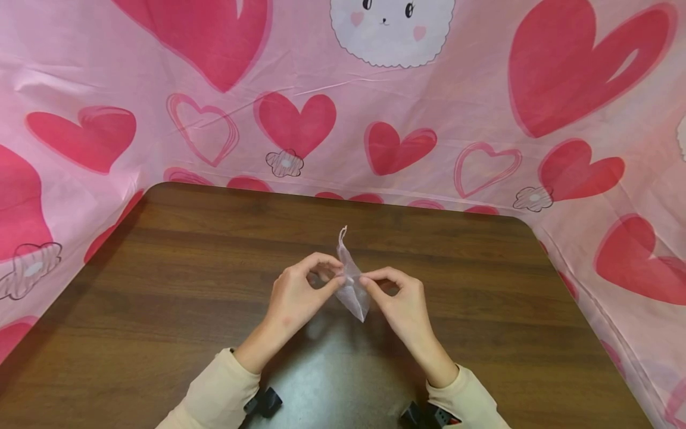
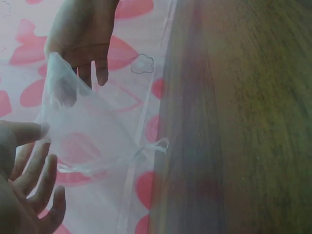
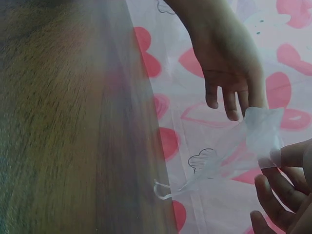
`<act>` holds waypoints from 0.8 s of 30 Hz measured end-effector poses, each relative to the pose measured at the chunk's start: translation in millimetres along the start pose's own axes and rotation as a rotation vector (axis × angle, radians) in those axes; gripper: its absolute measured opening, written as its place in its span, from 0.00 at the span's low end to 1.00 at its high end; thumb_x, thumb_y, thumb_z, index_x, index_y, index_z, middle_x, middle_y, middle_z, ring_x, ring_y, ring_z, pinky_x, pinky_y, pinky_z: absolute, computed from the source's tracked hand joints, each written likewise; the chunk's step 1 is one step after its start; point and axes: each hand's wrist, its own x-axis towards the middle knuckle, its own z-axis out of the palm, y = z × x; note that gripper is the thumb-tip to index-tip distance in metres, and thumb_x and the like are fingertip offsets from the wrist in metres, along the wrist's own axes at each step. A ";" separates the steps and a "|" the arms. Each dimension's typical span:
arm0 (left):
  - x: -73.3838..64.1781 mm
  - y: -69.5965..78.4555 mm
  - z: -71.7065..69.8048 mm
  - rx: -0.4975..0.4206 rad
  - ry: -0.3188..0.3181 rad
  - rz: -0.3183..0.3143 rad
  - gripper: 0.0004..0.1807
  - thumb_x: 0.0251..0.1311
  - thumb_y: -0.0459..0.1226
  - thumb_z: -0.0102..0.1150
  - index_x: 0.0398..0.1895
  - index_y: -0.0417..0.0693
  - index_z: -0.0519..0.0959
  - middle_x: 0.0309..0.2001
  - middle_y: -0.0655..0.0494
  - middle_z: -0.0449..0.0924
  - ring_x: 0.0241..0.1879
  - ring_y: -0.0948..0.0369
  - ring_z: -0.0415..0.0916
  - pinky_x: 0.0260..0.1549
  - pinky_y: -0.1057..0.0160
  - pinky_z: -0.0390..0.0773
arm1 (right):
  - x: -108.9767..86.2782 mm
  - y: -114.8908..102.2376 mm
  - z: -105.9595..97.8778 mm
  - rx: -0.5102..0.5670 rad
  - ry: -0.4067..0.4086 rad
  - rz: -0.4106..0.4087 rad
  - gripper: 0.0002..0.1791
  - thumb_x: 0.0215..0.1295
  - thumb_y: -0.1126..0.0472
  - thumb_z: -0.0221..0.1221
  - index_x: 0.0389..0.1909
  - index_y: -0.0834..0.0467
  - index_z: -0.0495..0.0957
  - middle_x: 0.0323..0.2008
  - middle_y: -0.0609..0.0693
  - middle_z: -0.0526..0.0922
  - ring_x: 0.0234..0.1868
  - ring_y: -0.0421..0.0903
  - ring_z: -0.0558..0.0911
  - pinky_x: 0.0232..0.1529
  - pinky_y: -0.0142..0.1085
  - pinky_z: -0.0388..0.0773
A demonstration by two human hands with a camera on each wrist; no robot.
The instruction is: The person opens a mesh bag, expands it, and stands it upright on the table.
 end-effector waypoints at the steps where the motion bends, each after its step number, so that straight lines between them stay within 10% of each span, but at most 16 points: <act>1: 0.1 -0.3 0.2 -0.005 0.006 0.018 0.14 0.50 0.40 0.77 0.39 0.62 0.83 0.30 0.72 0.82 0.31 0.71 0.79 0.36 0.57 0.78 | 0.1 0.4 0.0 -0.011 0.005 -0.005 0.03 0.56 0.63 0.72 0.31 0.55 0.88 0.28 0.42 0.87 0.27 0.41 0.81 0.31 0.32 0.75; 13: -0.3 -0.6 -0.1 0.065 -0.013 0.257 0.16 0.49 0.41 0.78 0.42 0.60 0.86 0.43 0.73 0.82 0.37 0.71 0.76 0.33 0.63 0.77 | -1.4 1.5 -0.4 -0.108 -0.014 -0.097 0.06 0.52 0.66 0.74 0.27 0.54 0.86 0.26 0.40 0.85 0.29 0.39 0.81 0.33 0.48 0.80; 24: 0.0 -4.0 0.2 0.252 0.112 0.280 0.08 0.50 0.41 0.77 0.34 0.65 0.89 0.32 0.74 0.84 0.35 0.70 0.79 0.27 0.61 0.74 | -2.0 1.6 1.5 -0.096 -0.068 -0.167 0.06 0.55 0.65 0.72 0.34 0.55 0.87 0.30 0.40 0.85 0.33 0.38 0.81 0.37 0.40 0.78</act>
